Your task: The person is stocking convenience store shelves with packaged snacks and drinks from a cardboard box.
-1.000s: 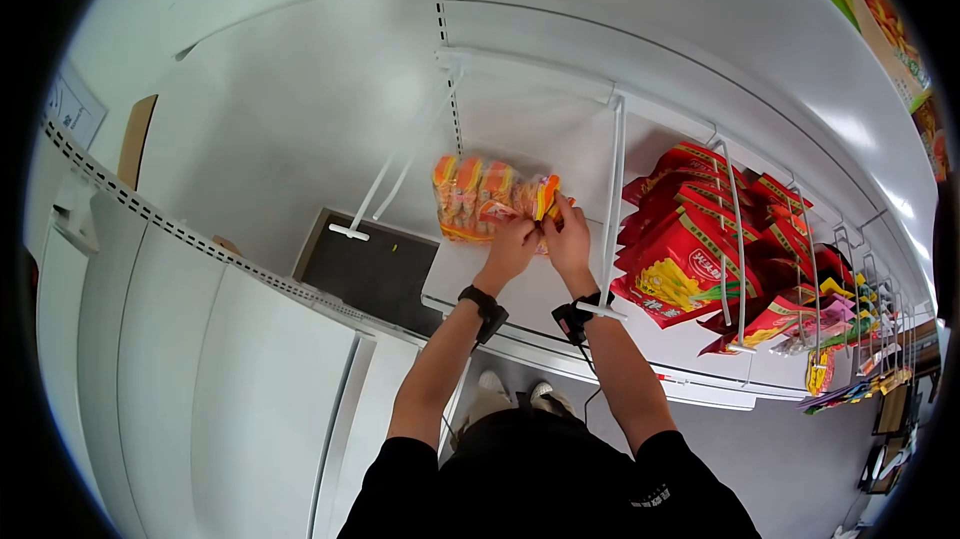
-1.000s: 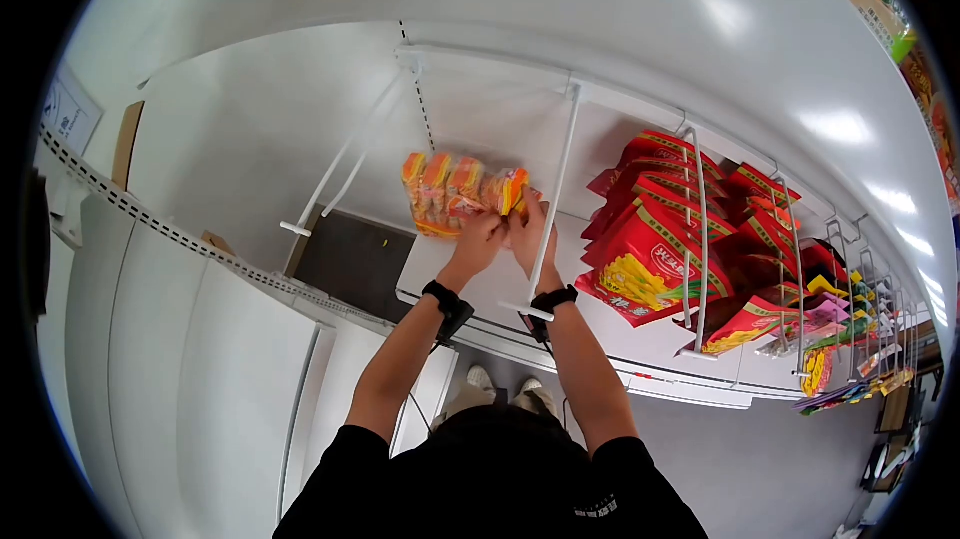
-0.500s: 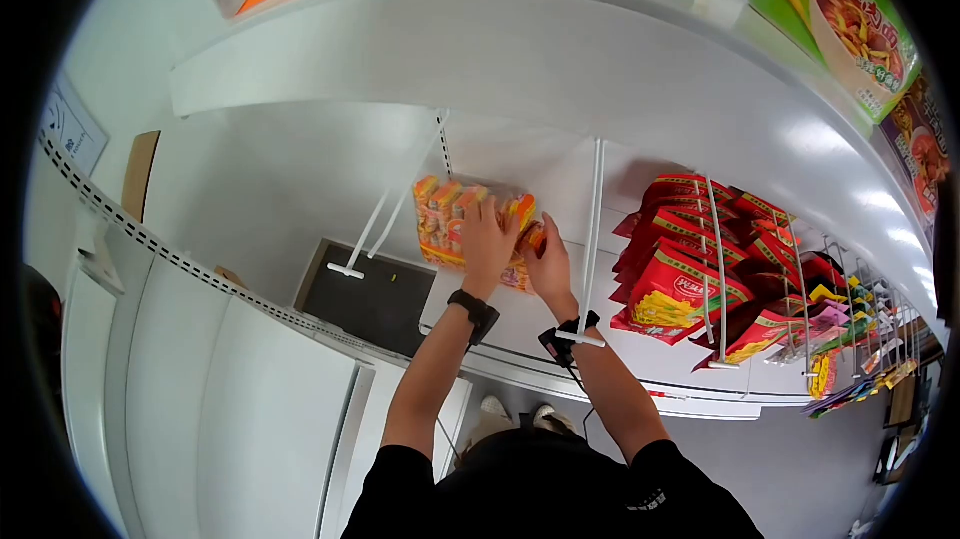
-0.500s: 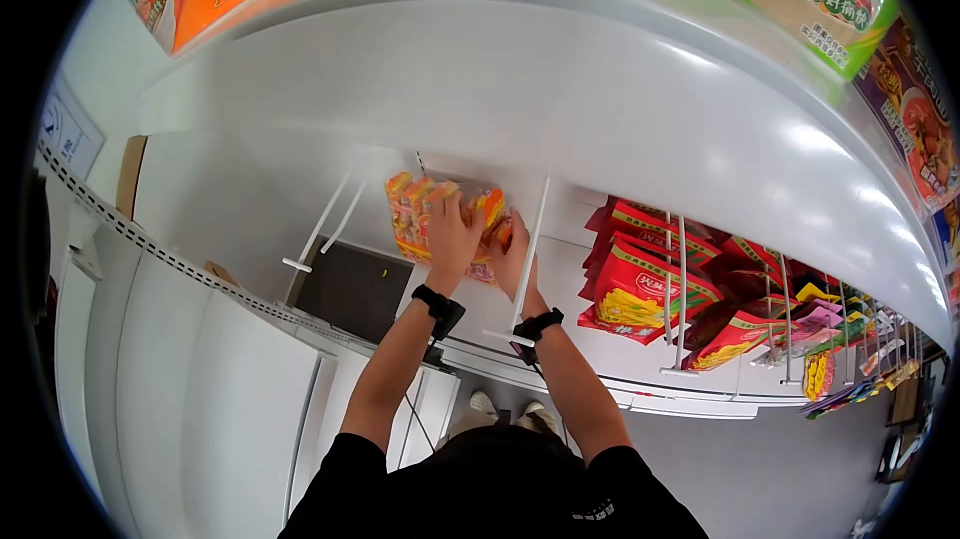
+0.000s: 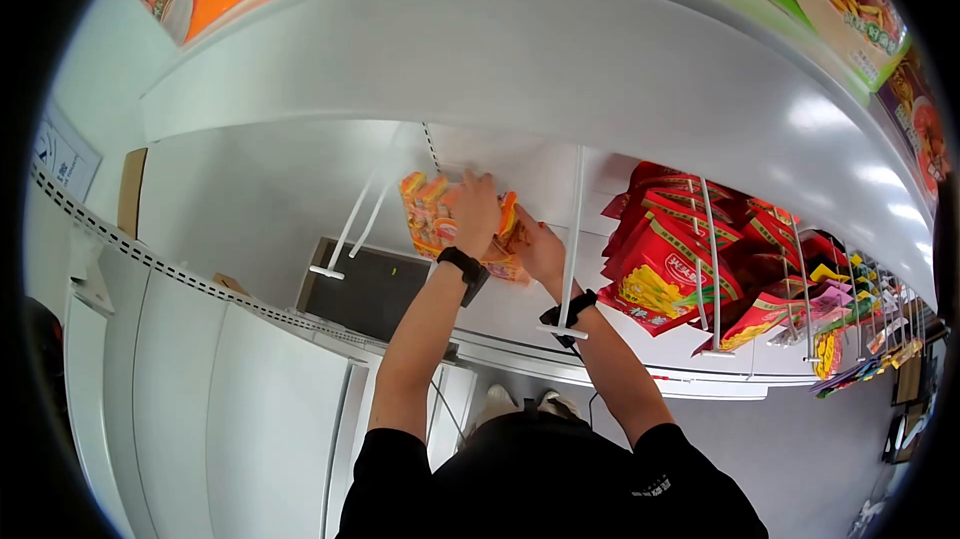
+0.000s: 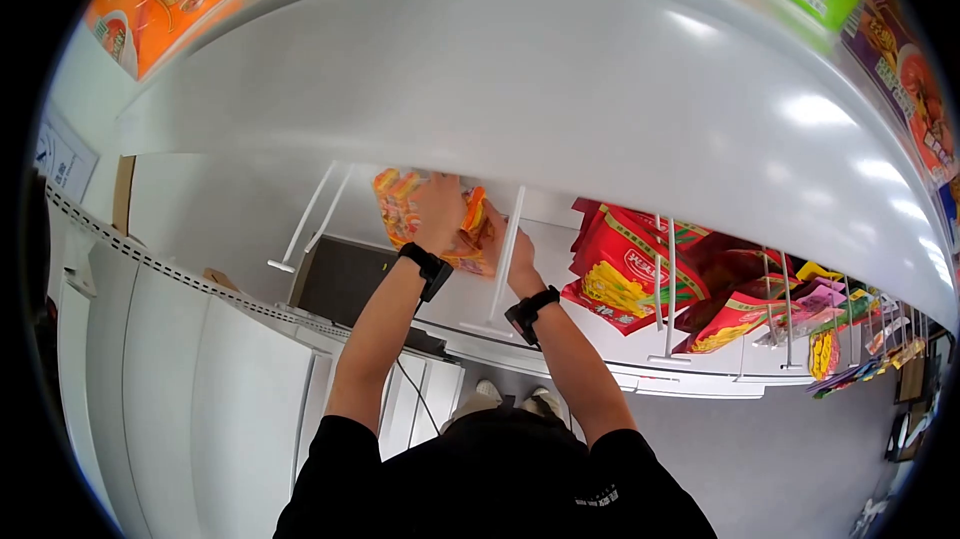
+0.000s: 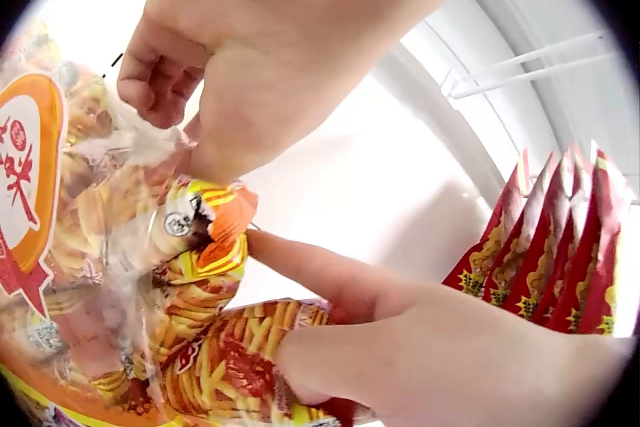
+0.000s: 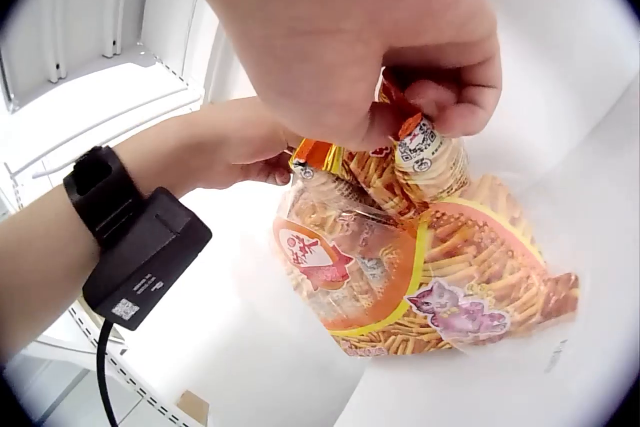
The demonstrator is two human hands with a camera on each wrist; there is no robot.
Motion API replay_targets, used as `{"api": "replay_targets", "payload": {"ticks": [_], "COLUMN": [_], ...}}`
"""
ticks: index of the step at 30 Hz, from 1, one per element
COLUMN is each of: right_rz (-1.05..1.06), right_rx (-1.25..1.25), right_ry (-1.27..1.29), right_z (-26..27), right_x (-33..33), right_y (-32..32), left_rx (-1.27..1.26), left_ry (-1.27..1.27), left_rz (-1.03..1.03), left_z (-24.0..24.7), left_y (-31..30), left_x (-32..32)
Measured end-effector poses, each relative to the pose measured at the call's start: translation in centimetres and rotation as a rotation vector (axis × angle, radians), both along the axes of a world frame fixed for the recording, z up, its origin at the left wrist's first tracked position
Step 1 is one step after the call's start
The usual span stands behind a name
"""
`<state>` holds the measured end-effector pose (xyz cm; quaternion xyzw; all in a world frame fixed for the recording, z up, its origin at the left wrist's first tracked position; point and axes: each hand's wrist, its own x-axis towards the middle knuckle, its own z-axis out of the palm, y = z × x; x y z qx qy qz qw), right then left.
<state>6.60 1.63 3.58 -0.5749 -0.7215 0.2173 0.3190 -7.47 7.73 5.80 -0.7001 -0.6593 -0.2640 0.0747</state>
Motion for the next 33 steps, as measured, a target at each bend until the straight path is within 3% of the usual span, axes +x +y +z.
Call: {"api": "replay_targets", "payload": {"ticks": [6, 16, 18, 19, 25, 28, 31, 33], "right_rz": [0.04, 0.074, 0.06, 0.058, 0.019, 0.001, 0.014, 0.046], "right_rx": [0.127, -0.067, -0.011, 0.138, 0.149, 0.165, 0.052, 0.048], "right_ry": [-0.04, -0.165, -0.154, -0.084, -0.14, -0.193, -0.275, -0.268], "right_z": [-1.0, -1.3, -2.1, -2.6, -1.4, -1.6, -0.5, -0.4], "right_x": [0.4, 1.1, 1.3, 1.2, 0.9, 0.2, 0.1, 0.3], "right_y": [-0.6, -1.0, -1.0, -1.0, -1.6, -1.8, -2.3, -2.9], "left_rx": [-0.012, -0.032, -0.1, -0.138, -0.173, -0.125, -0.115, -0.343], "left_ry": [0.049, 0.385, 0.311, 0.276, 0.198, 0.126, 0.452, 0.407], "left_rz": [-0.009, 0.081, -0.006, -0.05, -0.207, -0.158, -0.093, -0.06], "left_z": [0.5, 0.6, 1.3, 1.8, 2.0, 1.9, 1.6, 2.9], "left_y": [0.0, 1.1, 0.5, 0.1, -0.4, -0.9, -1.4, -1.9], "left_x": [-0.2, 1.1, 1.2, 1.2, -0.8, -1.3, -1.2, -0.1]}}
